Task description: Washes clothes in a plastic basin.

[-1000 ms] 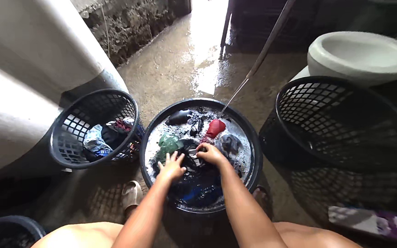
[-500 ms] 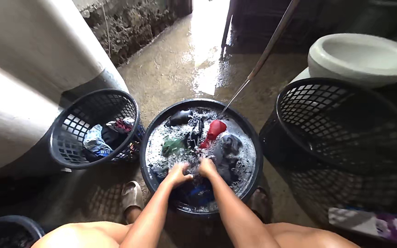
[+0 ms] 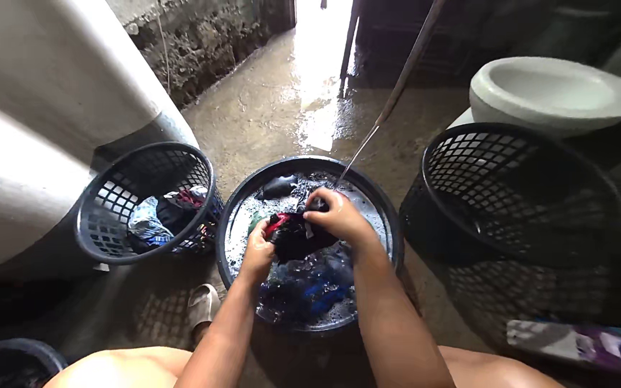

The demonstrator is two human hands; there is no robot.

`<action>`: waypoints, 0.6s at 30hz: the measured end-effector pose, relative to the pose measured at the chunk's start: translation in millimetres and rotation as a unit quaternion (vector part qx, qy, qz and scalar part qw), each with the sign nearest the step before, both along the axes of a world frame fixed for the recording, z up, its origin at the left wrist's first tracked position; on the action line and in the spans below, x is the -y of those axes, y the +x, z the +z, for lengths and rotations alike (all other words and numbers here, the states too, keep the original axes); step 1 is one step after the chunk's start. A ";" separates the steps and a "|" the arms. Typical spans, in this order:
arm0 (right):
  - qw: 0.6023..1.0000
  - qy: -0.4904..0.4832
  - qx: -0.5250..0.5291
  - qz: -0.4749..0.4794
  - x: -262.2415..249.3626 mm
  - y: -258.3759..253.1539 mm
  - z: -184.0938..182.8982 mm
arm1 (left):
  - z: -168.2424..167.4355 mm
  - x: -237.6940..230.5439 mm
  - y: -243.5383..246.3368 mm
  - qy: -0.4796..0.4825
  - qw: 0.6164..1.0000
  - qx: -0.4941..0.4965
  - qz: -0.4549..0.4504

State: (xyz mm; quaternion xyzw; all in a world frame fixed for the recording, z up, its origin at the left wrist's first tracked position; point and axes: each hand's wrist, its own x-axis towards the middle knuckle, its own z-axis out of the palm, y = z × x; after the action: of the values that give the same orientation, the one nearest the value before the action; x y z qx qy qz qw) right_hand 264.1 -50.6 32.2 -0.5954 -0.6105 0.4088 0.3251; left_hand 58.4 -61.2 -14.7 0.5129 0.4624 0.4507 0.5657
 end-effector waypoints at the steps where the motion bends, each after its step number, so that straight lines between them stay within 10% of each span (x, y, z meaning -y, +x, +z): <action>1: 0.995 -0.067 0.065 0.025 -6.4 -3.2 -21.6 | 9.6 2.3 2.9 0.009 1.000 0.025 0.002; 5: 0.936 -0.257 0.224 0.088 -8.7 -20.0 -82.8 | -4.6 -7.4 0.2 0.026 0.982 -0.186 -0.030; 8: 0.928 -0.285 0.213 0.113 -5.3 -28.5 -121.9 | -50.7 -12.7 -3.2 -0.094 0.884 -0.432 -0.150; 14: 0.922 -0.277 0.203 0.177 5.9 -35.0 -157.4 | -138.5 12.1 -4.5 -0.222 0.873 -0.404 -0.158; 18: 0.977 -0.130 0.044 0.161 -1.3 -14.6 -160.1 | -87.3 -4.0 11.2 -0.140 0.922 -0.352 -0.084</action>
State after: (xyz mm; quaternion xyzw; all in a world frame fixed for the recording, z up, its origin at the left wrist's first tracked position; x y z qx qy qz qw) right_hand 249.6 -49.3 -127.9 -0.5442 -0.6534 0.5051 0.1477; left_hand 69.6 -57.2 -102.0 0.5914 0.6451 0.1226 0.4680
